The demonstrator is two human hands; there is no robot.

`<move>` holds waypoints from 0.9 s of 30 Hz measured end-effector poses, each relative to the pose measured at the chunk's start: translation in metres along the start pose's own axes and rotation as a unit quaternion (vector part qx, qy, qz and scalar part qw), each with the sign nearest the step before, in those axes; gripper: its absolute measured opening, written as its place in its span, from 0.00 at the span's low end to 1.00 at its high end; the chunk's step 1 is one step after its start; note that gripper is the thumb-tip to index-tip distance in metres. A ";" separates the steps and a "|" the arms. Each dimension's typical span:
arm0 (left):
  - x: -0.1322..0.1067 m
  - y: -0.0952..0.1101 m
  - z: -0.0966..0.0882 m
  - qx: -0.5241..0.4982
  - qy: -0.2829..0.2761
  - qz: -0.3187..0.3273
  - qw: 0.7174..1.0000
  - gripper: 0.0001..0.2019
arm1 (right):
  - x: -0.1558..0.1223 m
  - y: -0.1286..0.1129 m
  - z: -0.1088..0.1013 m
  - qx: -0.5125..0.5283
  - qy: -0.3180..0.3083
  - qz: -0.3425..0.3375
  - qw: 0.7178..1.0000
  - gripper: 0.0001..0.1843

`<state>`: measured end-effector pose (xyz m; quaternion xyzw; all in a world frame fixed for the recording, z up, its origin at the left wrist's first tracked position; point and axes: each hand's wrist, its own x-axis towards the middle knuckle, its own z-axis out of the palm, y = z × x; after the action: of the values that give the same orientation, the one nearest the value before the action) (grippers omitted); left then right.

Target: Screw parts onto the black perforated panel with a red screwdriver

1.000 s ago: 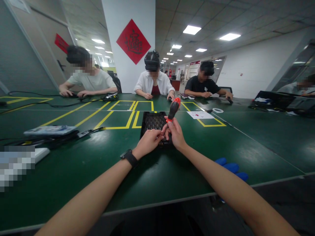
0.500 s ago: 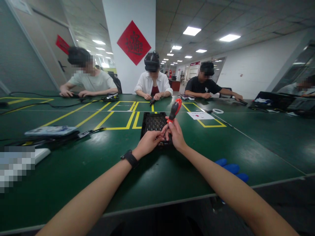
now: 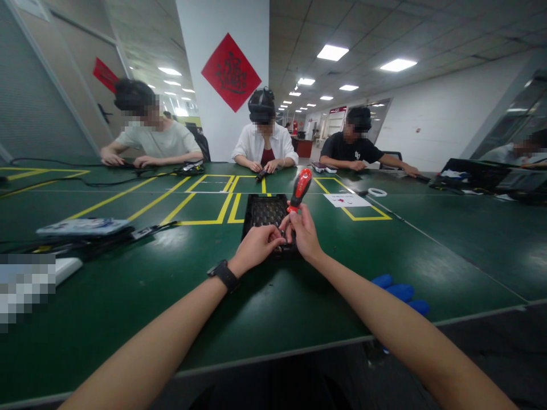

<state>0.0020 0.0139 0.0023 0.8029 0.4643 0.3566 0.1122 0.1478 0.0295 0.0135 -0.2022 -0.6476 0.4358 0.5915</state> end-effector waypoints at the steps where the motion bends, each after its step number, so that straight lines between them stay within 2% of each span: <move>1: 0.000 0.001 0.000 0.000 0.000 0.002 1.000 0.11 | 0.000 0.000 0.000 -0.002 0.002 -0.001 1.000 0.18; 8: 0.001 0.003 0.000 0.010 0.010 0.019 1.000 0.07 | -0.001 0.000 0.000 -0.009 0.005 -0.003 1.000 0.17; 18: 0.001 0.003 -0.002 0.089 0.005 0.066 0.994 0.04 | 0.001 0.001 -0.001 -0.008 -0.007 0.004 1.000 0.18; 27: 0.000 0.006 -0.004 0.082 0.008 0.051 0.995 0.06 | 0.001 -0.001 0.003 -0.010 0.007 0.004 1.000 0.18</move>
<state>0.0031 0.0104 0.0082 0.8296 0.4510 0.3285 0.0237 0.1455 0.0289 0.0155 -0.2138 -0.6468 0.4301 0.5924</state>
